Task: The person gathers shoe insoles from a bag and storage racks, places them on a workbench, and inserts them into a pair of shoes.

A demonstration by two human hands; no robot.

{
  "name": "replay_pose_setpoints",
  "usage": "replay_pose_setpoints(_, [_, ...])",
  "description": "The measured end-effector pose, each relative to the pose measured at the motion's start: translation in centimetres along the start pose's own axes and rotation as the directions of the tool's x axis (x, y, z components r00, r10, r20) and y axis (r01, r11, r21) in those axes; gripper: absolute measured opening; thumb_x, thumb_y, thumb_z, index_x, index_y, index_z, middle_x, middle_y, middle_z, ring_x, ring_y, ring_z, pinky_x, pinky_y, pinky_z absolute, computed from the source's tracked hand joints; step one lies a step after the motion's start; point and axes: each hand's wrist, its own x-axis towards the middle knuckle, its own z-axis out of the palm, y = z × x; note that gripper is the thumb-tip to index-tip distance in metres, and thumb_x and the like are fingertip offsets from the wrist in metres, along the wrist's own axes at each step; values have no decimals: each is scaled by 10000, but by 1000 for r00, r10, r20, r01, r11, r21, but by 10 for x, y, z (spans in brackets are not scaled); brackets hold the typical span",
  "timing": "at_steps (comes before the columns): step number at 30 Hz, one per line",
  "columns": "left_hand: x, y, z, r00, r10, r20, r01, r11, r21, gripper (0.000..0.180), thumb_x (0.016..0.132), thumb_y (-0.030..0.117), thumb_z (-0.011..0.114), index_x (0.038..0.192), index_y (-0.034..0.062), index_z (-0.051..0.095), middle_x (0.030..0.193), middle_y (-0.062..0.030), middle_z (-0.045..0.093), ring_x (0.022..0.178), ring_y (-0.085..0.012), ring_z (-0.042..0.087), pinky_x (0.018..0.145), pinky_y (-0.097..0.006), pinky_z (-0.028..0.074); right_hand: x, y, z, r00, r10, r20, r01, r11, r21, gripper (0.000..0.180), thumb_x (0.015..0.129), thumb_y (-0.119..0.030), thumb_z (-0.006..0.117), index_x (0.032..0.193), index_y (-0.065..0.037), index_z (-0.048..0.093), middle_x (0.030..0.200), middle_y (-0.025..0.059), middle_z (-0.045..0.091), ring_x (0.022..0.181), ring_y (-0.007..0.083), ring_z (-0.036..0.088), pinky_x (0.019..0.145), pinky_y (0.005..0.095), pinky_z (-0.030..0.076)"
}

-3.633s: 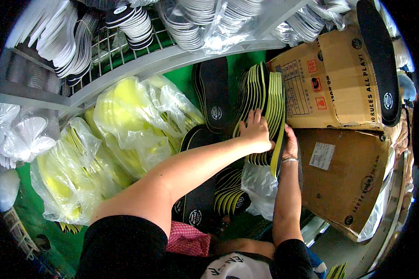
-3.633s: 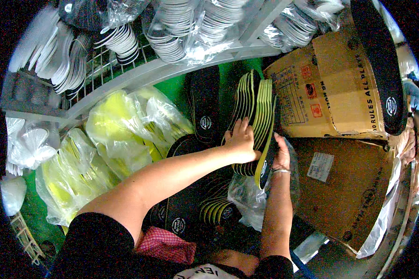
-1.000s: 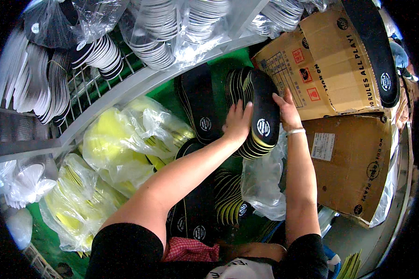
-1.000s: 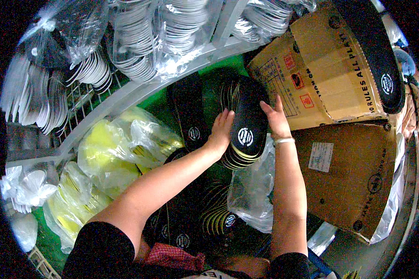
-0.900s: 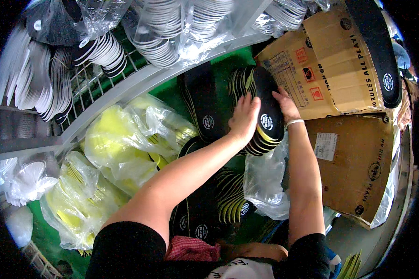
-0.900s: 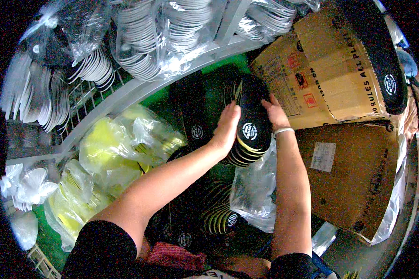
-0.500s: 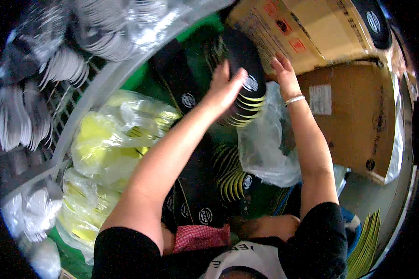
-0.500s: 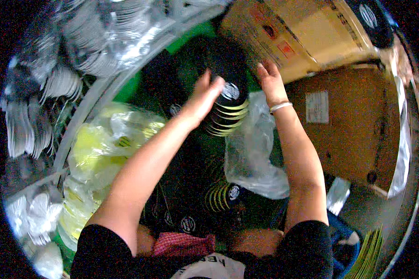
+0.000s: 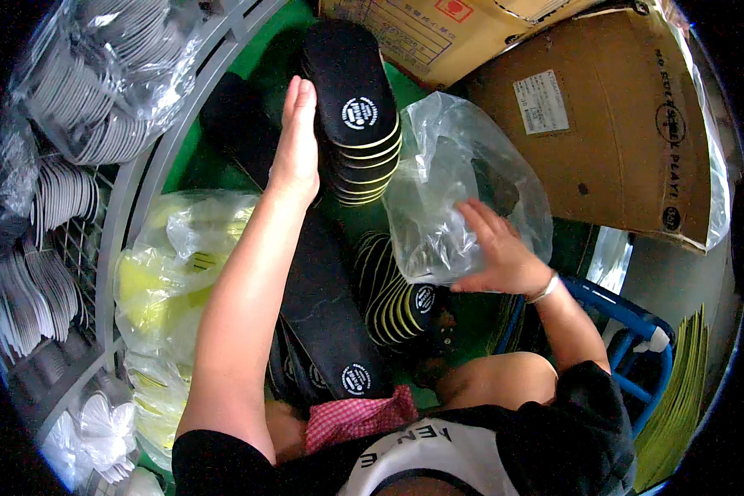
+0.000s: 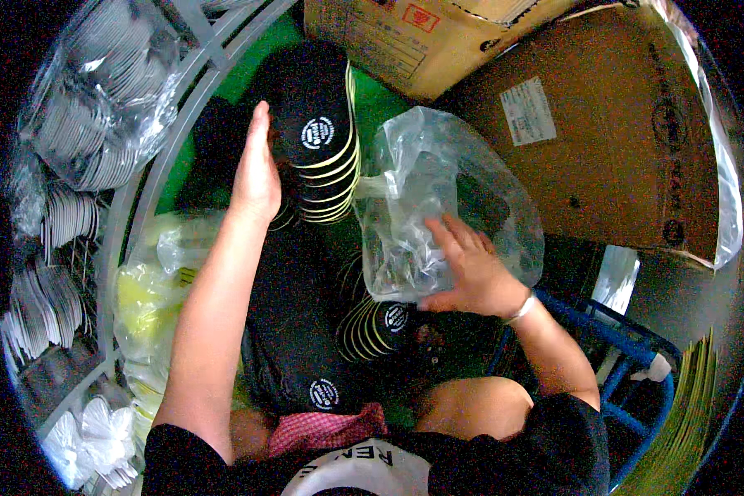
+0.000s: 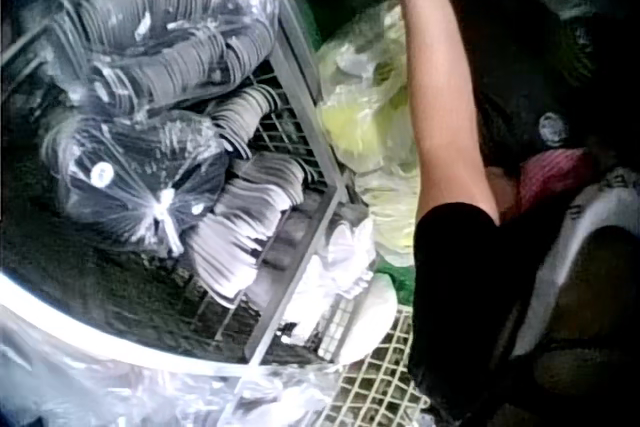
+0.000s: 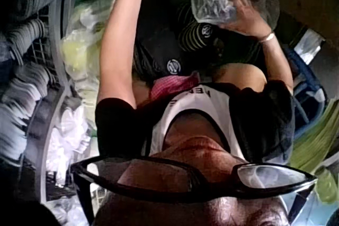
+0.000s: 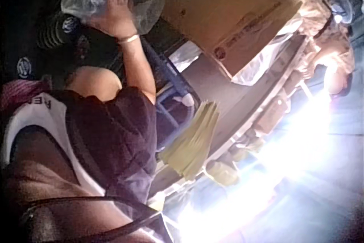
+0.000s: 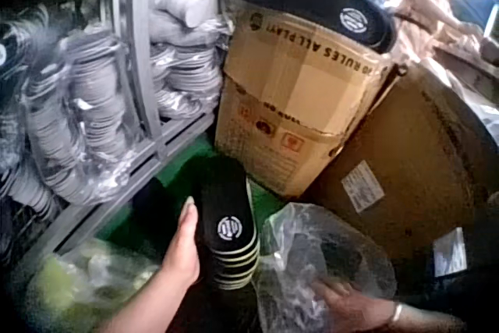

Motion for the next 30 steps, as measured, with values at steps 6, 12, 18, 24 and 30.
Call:
replay_pose_setpoints(6, [-12, 21, 6, 939, 143, -314, -67, 968, 241, 610, 796, 470, 425, 1259, 87, 321, 1308, -138, 295, 1224, -248, 246, 983, -437, 129, -8, 60, -18, 481, 663, -574, -55, 677, 734, 272, 783, -227, 466, 871, 17, 548, 828, 56, 581, 710, 129, 523, 620, 269, 430])
replay_pose_setpoints(12, [-52, 86, 52, 850, 333, -408, -156, 899, 408, 403, 848, 266, 453, 1187, 58, 388, 1232, -75, 364, 1129, -180, 333, 936, -301, 230, -61, 46, -70, 356, 776, -521, 599, 238, 765, 343, 862, -279, 383, 1069, -23, 483, 1002, 54, 517, 924, 158, 488, 814, 281, 387])
replay_pose_setpoints(18, [-119, 136, 122, 996, -89, 14, 74, 893, 443, 714, 778, 290, 576, 1300, 35, 161, 1309, -132, 243, 1207, -239, 238, 987, -383, 177, -113, -71, -118, 800, 466, -377, 592, -515, 620, 556, 845, -491, 334, 1233, -94, 356, 1230, 107, 390, 1114, 249, 382, 948, 406, 292])
replay_pose_setpoints(24, [-226, 216, 189, 273, -929, 251, 812, 362, 457, 541, 768, 153, 545, 1237, -12, 332, 1245, -118, 374, 1144, -227, 360, 943, -312, 282, -188, -209, -85, 877, 475, 78, 89, -319, 944, 335, 830, -222, 497, 1101, -25, 492, 1013, 71, 543, 918, 150, 503, 817, 282, 407])
replay_pose_setpoints(30, [-298, 330, 182, 541, -840, -39, 718, 438, 540, 466, 645, -40, 530, 1106, -31, 467, 978, -132, 551, 831, -184, 555, 663, -272, 450, -320, -281, -148, 749, 662, 35, 171, -244, 955, 281, 829, -170, 473, 1085, -56, 498, 937, 28, 566, 829, 106, 520, 720, 261, 435])
